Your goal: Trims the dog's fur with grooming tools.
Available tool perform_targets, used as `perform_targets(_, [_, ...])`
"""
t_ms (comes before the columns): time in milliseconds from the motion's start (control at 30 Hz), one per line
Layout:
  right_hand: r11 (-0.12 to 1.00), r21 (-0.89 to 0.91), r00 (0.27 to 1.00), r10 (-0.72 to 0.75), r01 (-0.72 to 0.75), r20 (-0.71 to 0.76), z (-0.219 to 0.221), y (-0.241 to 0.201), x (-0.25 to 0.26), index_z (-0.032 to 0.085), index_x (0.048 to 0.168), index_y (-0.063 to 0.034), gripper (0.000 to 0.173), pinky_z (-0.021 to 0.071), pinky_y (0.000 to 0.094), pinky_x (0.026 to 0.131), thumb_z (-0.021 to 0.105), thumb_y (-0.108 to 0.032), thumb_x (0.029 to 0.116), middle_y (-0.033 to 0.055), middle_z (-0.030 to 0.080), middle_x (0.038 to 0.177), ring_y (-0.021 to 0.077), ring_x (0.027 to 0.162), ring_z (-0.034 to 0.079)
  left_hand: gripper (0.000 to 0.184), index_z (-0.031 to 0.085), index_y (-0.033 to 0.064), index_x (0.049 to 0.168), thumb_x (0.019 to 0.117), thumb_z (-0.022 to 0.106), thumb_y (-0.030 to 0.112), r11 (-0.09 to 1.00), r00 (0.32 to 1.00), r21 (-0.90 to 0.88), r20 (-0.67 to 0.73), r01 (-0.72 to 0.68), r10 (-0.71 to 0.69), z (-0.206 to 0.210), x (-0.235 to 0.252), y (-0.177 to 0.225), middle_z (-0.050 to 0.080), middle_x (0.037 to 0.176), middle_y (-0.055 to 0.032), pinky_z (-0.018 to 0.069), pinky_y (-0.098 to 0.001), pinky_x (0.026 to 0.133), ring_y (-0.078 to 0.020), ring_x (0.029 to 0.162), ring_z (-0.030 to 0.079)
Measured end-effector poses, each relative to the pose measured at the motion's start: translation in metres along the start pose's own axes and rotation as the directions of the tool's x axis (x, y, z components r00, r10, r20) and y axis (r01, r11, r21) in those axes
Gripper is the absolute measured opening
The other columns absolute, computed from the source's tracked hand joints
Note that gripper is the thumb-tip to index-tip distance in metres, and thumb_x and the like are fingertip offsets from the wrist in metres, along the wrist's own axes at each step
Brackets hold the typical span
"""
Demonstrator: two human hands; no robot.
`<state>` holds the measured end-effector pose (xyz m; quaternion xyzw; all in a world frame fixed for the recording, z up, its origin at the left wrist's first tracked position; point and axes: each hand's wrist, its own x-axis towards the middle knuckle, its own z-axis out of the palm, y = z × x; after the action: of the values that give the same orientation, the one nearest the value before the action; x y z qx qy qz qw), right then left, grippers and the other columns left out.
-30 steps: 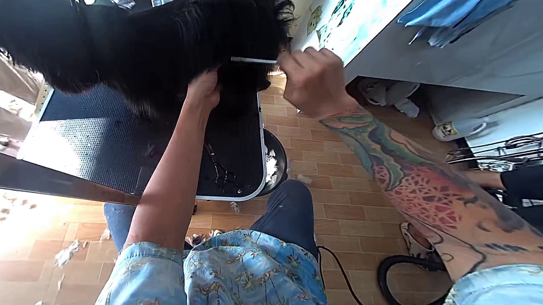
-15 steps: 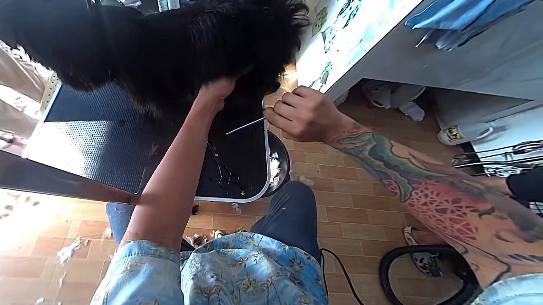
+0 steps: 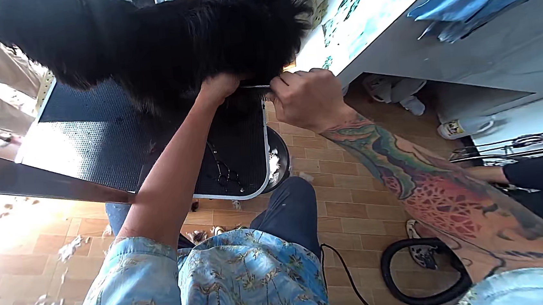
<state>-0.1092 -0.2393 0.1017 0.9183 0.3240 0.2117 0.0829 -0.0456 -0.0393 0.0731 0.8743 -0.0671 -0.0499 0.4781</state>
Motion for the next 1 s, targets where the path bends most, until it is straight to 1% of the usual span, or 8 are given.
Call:
perform_targets(100, [0.999,-0.030,0.995,-0.033,0.031,-0.091,-0.007,0.004,0.000,0.060,0.084,0.0002,0.034,0.0440,0.0486,0.050,0.045,-0.022,0.1044,0.0187,0.063,0.073,0.0381,0.063,0.064,0.042,0.068,-0.0014,0.121,0.1006,0.062,0.034,0.974,0.995,0.211,-0.042,-0.084,0.095,-0.001,-0.002,0.005,0.067,0.124,-0.0231,0.0427,-0.0569,0.104,-0.0359,0.121,0.061])
perform_targets(433, [0.991,-0.090,0.937,-0.124,0.099,-0.326,-0.005,0.019,-0.009,0.060,0.081,-0.0010,0.037,0.0384,0.0452,0.049,0.046,-0.024,0.1057,0.0143,0.057,0.064,0.0336,0.056,0.059,0.035,0.069,-0.0041,0.117,0.1026,0.056,0.025,0.961,0.975,0.224,-0.111,-0.164,0.193,-0.005,-0.002,0.005,0.068,0.119,-0.0247,0.0446,-0.0564,0.101,-0.0375,0.118,0.063])
perform_targets(567, [0.984,-0.115,0.887,-0.171,0.134,-0.429,-0.003,0.018,-0.012,0.066,0.091,-0.0002,0.028,0.0400,0.0447,0.052,0.051,-0.020,0.1054,0.0135,0.058,0.065,0.0321,0.057,0.059,0.038,0.069,-0.0055,0.115,0.1053,0.051,0.027,0.957,0.992,0.267,-0.026,-0.111,0.122,-0.013,-0.006,0.016,0.068,0.119,-0.0264,0.0439,-0.0587,0.100,-0.0401,0.117,0.062])
perform_targets(633, [0.958,-0.104,0.840,-0.285,0.268,-0.462,-0.006,0.016,-0.016,0.066,0.098,0.0010,0.022,0.0426,0.0467,0.056,0.053,-0.015,0.1036,0.0142,0.059,0.067,0.0334,0.060,0.058,0.043,0.067,-0.0055,0.120,0.1058,0.053,0.032,0.967,0.998,0.252,0.067,-0.037,0.021,-0.021,-0.007,0.025,0.066,0.124,-0.0268,0.0408,-0.0612,0.104,-0.0416,0.122,0.059])
perform_targets(733, [0.888,-0.136,0.774,-0.450,0.439,-0.445,-0.007,0.012,-0.022,0.066,0.105,-0.0001,0.020,0.0453,0.0473,0.061,0.050,-0.013,0.1024,0.0143,0.062,0.073,0.0340,0.066,0.060,0.043,0.068,0.0025,0.123,0.0992,0.065,0.039,0.987,0.982,0.117,0.147,0.106,-0.123,-0.024,0.003,0.028,0.069,0.119,-0.0160,0.0518,-0.0489,0.099,-0.0266,0.110,0.067])
perform_targets(867, [0.973,-0.119,0.879,-0.229,0.197,-0.417,-0.008,0.017,-0.012,0.067,0.101,-0.0008,0.021,0.0458,0.0499,0.061,0.051,-0.015,0.1036,0.0155,0.061,0.070,0.0360,0.065,0.061,0.038,0.069,0.0025,0.119,0.0961,0.070,0.033,0.983,0.964,0.067,0.193,0.172,-0.181,-0.029,0.002,0.036,0.070,0.114,-0.0150,0.0516,-0.0476,0.094,-0.0243,0.103,0.067])
perform_targets(933, [0.999,-0.033,0.967,-0.039,0.032,-0.251,-0.011,0.015,-0.004,0.065,0.092,-0.0008,0.030,0.0445,0.0521,0.058,0.047,-0.021,0.1048,0.0177,0.063,0.072,0.0386,0.065,0.063,0.033,0.068,0.0024,0.117,0.1009,0.062,0.030,0.985,0.965,0.076,0.203,0.156,-0.168,-0.029,0.004,0.033,0.069,0.112,-0.0136,0.0539,-0.0439,0.091,-0.0214,0.098,0.067])
perform_targets(1000, [0.999,0.053,0.994,0.017,-0.012,-0.107,-0.014,0.012,-0.002,0.064,0.085,-0.0010,0.036,0.0440,0.0527,0.050,0.044,-0.026,0.1025,0.0184,0.063,0.071,0.0399,0.063,0.065,0.033,0.070,0.0026,0.118,0.0982,0.066,0.029,0.988,0.969,0.074,0.197,0.139,-0.151,-0.028,0.007,0.031,0.069,0.116,-0.0146,0.0506,-0.0482,0.097,-0.0246,0.106,0.066])
